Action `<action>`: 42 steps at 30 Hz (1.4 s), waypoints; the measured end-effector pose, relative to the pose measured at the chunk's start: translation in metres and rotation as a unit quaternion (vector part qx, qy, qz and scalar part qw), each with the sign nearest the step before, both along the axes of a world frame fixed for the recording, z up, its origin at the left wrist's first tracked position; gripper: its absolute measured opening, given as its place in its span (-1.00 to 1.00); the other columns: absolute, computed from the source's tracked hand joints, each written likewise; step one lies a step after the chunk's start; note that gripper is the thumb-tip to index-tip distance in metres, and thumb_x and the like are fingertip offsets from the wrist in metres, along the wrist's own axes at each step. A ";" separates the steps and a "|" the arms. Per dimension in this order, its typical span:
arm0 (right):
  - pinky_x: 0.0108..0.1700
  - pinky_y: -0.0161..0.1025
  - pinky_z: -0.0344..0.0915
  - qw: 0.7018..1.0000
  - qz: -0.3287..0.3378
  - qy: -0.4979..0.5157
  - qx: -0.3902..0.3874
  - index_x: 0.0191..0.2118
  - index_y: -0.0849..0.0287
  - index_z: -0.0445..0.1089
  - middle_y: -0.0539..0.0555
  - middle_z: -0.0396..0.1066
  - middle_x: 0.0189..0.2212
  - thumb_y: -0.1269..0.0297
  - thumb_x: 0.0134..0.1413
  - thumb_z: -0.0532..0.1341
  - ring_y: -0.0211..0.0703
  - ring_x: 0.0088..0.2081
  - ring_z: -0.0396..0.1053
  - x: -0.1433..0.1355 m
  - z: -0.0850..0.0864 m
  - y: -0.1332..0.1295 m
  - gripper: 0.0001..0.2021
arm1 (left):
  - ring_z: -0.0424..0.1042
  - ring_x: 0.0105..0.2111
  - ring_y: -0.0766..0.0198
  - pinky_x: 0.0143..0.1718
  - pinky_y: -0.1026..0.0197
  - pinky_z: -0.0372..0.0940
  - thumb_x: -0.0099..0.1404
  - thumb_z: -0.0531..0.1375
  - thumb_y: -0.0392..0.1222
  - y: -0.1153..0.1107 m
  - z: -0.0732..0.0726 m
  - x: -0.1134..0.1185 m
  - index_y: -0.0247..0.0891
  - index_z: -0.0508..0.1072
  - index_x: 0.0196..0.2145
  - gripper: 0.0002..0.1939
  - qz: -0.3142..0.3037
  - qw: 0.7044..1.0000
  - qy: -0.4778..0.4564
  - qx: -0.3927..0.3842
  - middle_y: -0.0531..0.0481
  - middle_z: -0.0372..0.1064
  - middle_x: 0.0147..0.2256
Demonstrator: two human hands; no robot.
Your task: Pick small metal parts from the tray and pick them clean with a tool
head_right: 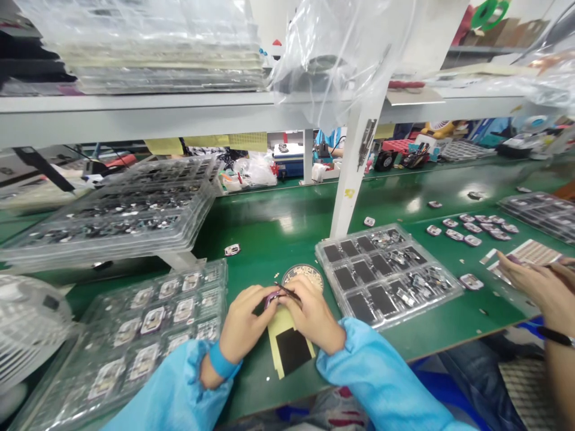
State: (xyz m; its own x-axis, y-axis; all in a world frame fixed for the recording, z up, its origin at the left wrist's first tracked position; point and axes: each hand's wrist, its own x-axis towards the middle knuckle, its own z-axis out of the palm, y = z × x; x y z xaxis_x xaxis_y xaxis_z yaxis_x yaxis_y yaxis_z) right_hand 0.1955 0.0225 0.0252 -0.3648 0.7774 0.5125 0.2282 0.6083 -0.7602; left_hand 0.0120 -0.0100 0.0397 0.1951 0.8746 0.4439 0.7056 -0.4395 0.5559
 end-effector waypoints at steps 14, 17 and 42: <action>-0.04 -0.07 0.31 0.999 0.002 -0.043 -0.016 -0.13 0.11 0.34 0.12 0.33 -0.19 0.40 0.34 0.10 -0.03 -0.11 0.32 0.000 0.006 -0.003 -0.89 | 0.41 -0.26 0.15 -0.19 0.12 0.26 0.44 0.12 -0.19 -0.003 0.002 0.003 -0.18 0.49 -0.07 -0.81 0.005 0.999 0.047 -0.022 -0.04 0.46 -0.30; -0.03 -0.07 0.30 0.999 0.010 -0.037 -0.012 -0.15 0.11 0.32 0.12 0.31 -0.18 0.39 0.35 0.07 -0.04 -0.11 0.32 0.001 0.006 -0.005 -0.90 | 0.42 -0.24 0.16 -0.17 0.12 0.26 0.44 0.12 -0.19 -0.004 0.004 0.004 -0.16 0.49 -0.06 -0.81 0.005 0.999 0.034 -0.034 -0.03 0.47 -0.27; -0.23 -0.15 0.35 0.995 -0.089 0.044 -0.020 -0.39 0.14 0.46 0.10 0.45 -0.40 0.26 0.37 0.12 -0.07 -0.32 0.43 0.018 0.014 -0.018 -0.71 | 0.52 -0.23 0.05 -0.17 0.10 0.32 0.30 0.21 -0.26 0.078 0.037 -0.027 -0.16 0.54 -0.17 -0.84 0.128 0.972 0.145 -0.132 -0.10 0.56 -0.26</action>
State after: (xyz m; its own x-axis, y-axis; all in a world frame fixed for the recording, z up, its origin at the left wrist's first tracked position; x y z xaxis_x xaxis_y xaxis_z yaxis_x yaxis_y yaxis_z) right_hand 0.2132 0.0045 0.0388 -0.1745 0.8463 0.5033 0.2614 0.5326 -0.8049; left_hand -0.0152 0.0681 0.0767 0.0397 0.9869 0.1566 0.9169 -0.0983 0.3869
